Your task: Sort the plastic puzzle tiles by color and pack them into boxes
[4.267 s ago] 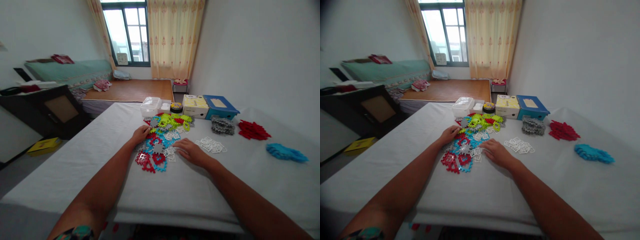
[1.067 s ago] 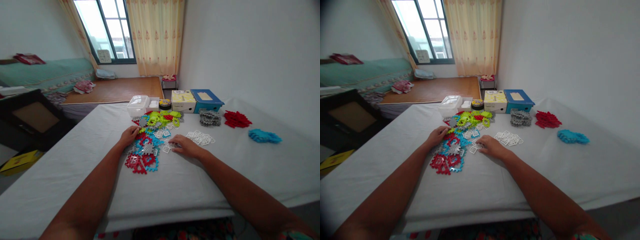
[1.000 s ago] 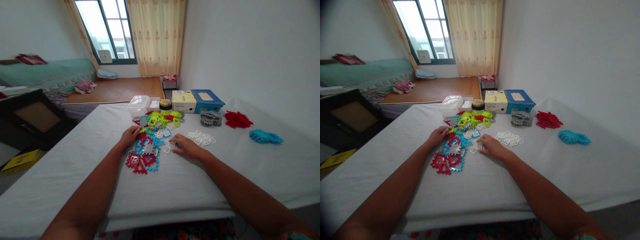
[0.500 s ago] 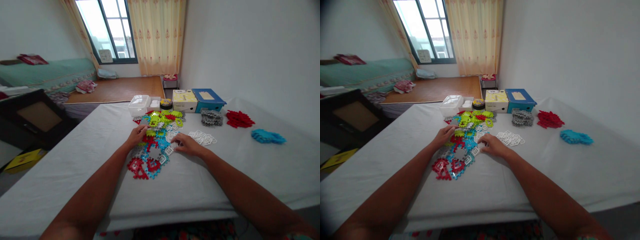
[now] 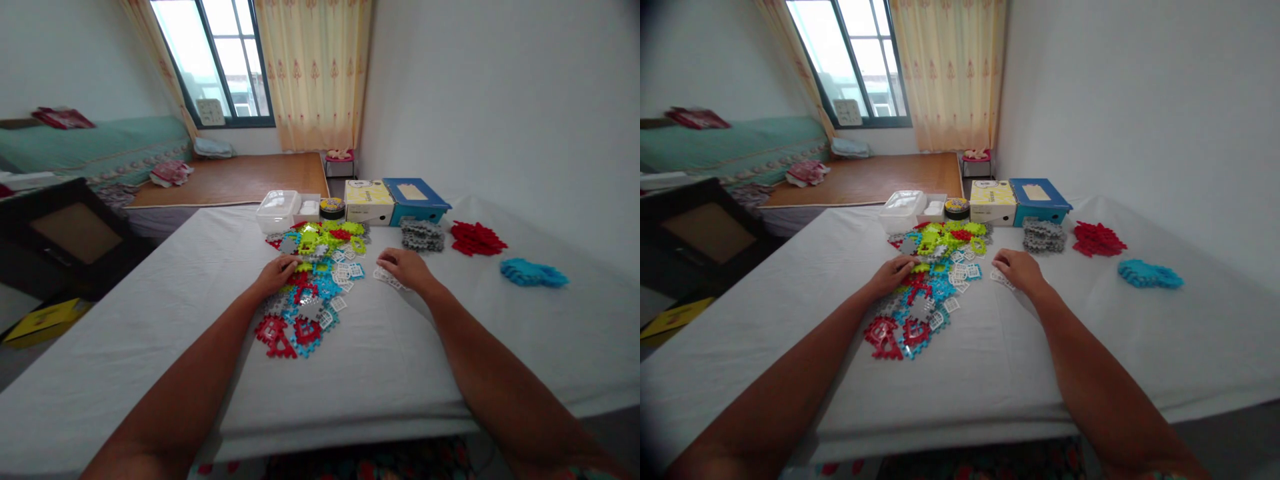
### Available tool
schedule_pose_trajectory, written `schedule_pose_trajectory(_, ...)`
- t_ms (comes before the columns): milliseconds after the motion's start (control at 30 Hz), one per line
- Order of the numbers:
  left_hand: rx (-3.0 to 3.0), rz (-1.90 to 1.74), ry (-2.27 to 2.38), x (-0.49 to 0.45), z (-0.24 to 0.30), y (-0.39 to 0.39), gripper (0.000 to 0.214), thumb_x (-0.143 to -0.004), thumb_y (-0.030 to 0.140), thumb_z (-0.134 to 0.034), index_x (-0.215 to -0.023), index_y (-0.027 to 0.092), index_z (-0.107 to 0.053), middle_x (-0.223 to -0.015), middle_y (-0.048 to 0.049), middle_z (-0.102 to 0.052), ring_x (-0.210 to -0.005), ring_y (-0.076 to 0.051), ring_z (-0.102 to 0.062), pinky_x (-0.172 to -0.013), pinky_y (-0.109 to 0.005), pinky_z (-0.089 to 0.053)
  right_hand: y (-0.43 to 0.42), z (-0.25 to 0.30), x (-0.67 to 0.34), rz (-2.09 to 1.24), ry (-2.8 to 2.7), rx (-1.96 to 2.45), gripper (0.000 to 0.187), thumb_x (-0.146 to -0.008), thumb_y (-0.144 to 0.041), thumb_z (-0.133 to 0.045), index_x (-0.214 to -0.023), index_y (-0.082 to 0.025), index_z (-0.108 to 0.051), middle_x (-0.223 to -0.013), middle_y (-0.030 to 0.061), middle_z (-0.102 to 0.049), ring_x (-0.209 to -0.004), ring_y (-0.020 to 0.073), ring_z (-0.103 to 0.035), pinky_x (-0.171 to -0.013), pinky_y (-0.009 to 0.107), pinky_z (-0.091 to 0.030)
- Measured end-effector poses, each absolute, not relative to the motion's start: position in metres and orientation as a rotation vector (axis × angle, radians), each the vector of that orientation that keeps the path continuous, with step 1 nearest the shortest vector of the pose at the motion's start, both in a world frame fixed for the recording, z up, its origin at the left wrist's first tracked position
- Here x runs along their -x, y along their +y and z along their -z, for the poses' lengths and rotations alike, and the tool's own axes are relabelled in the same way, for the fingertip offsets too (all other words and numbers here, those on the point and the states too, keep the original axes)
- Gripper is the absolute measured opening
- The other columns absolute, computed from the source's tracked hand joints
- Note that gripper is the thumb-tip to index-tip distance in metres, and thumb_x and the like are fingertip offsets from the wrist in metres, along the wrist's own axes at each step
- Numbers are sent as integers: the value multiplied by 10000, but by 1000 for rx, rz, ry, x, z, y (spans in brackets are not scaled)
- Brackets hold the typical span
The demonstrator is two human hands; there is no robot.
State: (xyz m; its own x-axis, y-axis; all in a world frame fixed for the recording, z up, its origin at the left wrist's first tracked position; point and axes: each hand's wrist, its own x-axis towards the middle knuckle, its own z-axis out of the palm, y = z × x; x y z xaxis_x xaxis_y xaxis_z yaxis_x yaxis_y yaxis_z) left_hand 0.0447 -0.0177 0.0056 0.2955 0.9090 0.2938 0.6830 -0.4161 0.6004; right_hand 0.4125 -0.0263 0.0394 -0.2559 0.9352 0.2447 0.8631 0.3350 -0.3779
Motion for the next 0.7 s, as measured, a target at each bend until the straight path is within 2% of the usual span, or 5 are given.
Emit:
schedule_pose_trajectory(100,-2224,-859,1436,-45,-6,-18,421,-890,472,-410,-1034,194,-693,-1078,-73,-699,-1035,-226,-627,-989,-378,-461,-22,-37,-419,-170,-2259,1656,190,-856,-349,-561,-868,-226,-705,-876,33,-737,-771,174,-642,-633,255,-391)
schedule_pose_trajectory(267,-2209,-866,1437,-46,-7,-20,397,-887,450,-416,-1037,207,-692,-1116,-69,-694,-1053,-227,-622,-1004,-386,-454,-24,-32,-412,-250,-2281,1585,174,-843,-341,-577,-852,-216,-697,-824,22,-726,-733,154,-632,-628,242,-392)
schedule_pose_trajectory(533,-2226,-861,1424,-47,-9,-21,407,-888,448,-409,-1037,195,-690,-1108,-77,-688,-1055,-224,-623,-1002,-377,-458,-24,-37,-424,-15,-2071,1783,151,-859,-348,-567,-881,-251,-681,-843,10,-725,-744,170,-629,-601,256,-370)
schedule_pose_trajectory(700,-2233,-864,1424,-46,-7,-20,395,-882,440,-419,-1024,189,-690,-1106,-82,-687,-1058,-226,-623,-1005,-378,-454,-22,-35,-425,82,-2104,1765,192,-880,-332,-537,-891,-227,-697,-911,59,-715,-834,203,-610,-678,288,-413)
